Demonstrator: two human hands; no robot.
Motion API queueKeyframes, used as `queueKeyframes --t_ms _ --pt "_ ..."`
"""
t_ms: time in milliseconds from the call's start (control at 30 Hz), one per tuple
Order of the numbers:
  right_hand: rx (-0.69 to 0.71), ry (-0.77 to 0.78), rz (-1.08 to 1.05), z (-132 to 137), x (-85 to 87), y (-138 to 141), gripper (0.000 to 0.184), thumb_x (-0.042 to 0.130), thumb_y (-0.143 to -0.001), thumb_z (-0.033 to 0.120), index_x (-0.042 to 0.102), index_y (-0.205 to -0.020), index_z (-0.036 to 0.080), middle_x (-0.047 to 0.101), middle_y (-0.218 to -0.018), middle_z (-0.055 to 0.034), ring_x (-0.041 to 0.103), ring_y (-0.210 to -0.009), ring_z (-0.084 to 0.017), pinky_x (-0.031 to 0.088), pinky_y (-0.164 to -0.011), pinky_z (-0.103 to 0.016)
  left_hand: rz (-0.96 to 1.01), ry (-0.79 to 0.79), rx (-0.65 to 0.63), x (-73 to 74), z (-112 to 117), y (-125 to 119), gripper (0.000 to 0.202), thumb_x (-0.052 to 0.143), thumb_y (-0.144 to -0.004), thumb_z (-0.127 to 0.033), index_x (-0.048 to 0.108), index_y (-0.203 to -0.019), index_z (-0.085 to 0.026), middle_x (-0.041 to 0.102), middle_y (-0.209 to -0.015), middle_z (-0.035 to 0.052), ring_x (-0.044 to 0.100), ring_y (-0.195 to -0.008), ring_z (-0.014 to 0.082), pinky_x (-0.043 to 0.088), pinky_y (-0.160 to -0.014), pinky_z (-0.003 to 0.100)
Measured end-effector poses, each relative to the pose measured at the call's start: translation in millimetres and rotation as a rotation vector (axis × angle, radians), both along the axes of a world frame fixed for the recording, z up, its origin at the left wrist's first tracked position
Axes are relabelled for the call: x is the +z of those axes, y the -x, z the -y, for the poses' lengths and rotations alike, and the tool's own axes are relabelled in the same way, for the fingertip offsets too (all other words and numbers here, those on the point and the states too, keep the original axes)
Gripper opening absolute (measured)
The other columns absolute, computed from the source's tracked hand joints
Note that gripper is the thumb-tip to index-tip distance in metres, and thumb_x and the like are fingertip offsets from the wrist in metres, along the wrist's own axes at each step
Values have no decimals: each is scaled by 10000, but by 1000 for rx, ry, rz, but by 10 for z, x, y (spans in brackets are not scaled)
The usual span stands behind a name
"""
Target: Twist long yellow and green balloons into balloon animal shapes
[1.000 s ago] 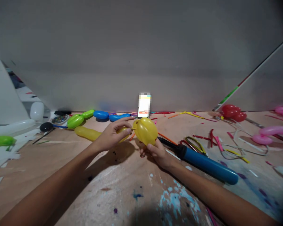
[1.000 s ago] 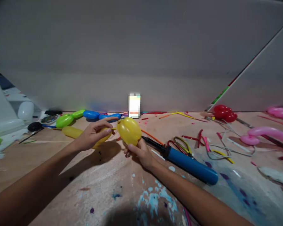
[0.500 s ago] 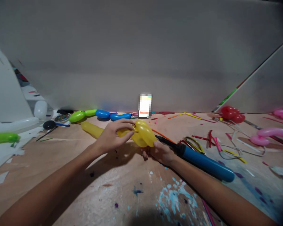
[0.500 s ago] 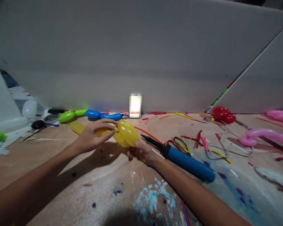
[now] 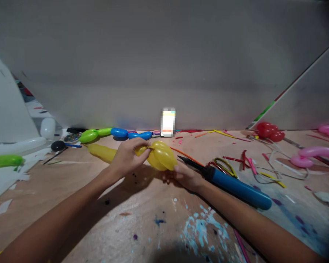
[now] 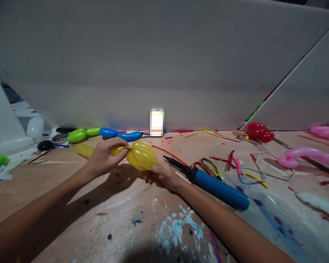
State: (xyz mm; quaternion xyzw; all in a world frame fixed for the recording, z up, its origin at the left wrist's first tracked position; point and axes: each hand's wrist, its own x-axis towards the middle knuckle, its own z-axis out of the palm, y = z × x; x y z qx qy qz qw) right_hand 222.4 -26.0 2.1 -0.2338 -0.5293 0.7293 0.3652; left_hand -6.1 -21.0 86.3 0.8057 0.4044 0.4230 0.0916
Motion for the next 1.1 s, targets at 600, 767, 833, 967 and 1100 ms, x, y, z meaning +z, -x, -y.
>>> queueKeyframes --t_ms 600,767,833,967,1100 --pt "-303 -1067 918 58 1066 288 152 533 -888 242 675 -914 196 706 -926 -46 626 -841 -173 468 -763 -314 83 104 -85 40 104 -64 83 556 -852 -214 614 -827 -161 661 -757 -1 590 -689 120 438 -658 238" --pt "-327 -994 935 79 1079 237 204 514 -900 232 712 -861 204 721 -862 -35 632 -775 -159 468 -711 -292 137 100 -56 69 110 -47 68 577 -840 -217 612 -850 -159 659 -785 9 587 -710 126 443 -679 247" --pt "-358 -1006 916 88 1037 236 178 543 -881 223 718 -864 195 725 -881 -44 638 -797 -169 475 -737 -305 115 153 -87 54 123 -76 75 557 -855 -223 602 -843 -164 648 -781 6 582 -716 132 436 -681 256" --pt "-454 -1088 797 103 975 278 175 544 -861 157 707 -799 173 722 -844 -50 643 -802 -172 482 -776 -320 40 252 -140 31 164 -144 128 470 -915 -274 525 -868 -169 603 -808 17 550 -732 150 413 -670 282" --pt "-508 -1139 672 121 972 312 170 551 -847 118 704 -808 179 732 -866 -49 654 -833 -171 493 -808 -323 47 302 -165 33 186 -151 137 384 -946 -271 479 -929 -175 580 -869 32 530 -757 155 411 -676 293"
